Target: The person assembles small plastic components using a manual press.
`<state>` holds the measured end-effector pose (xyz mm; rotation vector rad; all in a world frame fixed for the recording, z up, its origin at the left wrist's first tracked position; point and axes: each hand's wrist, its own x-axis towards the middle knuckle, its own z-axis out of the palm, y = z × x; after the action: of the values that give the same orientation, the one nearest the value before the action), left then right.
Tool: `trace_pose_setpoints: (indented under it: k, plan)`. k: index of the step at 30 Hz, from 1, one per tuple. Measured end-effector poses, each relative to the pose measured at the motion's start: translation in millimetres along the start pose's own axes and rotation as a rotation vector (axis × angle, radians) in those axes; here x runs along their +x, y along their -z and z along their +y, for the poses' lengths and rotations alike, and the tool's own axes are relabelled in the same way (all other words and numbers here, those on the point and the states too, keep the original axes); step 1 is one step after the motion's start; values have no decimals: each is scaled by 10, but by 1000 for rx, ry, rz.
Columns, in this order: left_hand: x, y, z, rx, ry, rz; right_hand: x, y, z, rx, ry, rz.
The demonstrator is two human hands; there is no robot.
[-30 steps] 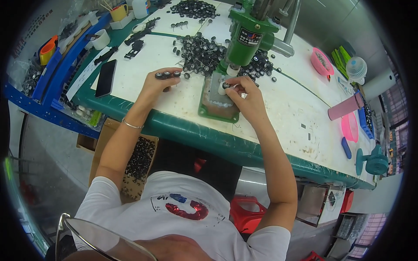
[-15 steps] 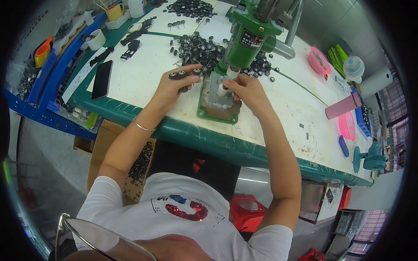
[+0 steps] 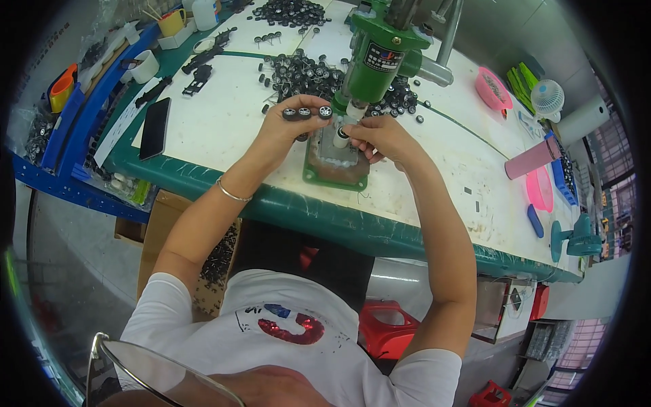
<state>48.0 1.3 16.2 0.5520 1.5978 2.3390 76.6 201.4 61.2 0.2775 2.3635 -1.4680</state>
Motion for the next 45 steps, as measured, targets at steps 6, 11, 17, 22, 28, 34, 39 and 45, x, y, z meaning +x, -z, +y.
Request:
trace_pose_setpoints:
  k: [6,11,17,22,28,34,39,45]
  plan:
    - [100,-143,2,48,-57,-59,42,16,203,329,-21,-43]
    - [168,-217,-32,13,-63,-105,-70,187,273,440,66,41]
    - [247,-327,-72,-135,-90,-110,-99,880,-14,596,376,231]
    - [246,-286,-144,-133,-114,-89,-52,1241,-1158,671,705,432]
    - [287,-286,-140,-135,-147,-118,3,1588,-1311,649,872,306]
    - [293,-246,-151,-84,-167,-142,-61,1299,-1548,657,1043,312]
    - [280,-237,-139,-16,-232,-146,-301,1029,-1585,661,1116,519]
    - [282,-187,-136,51,-207,-116,-433,682,-1611,668,1114,855]
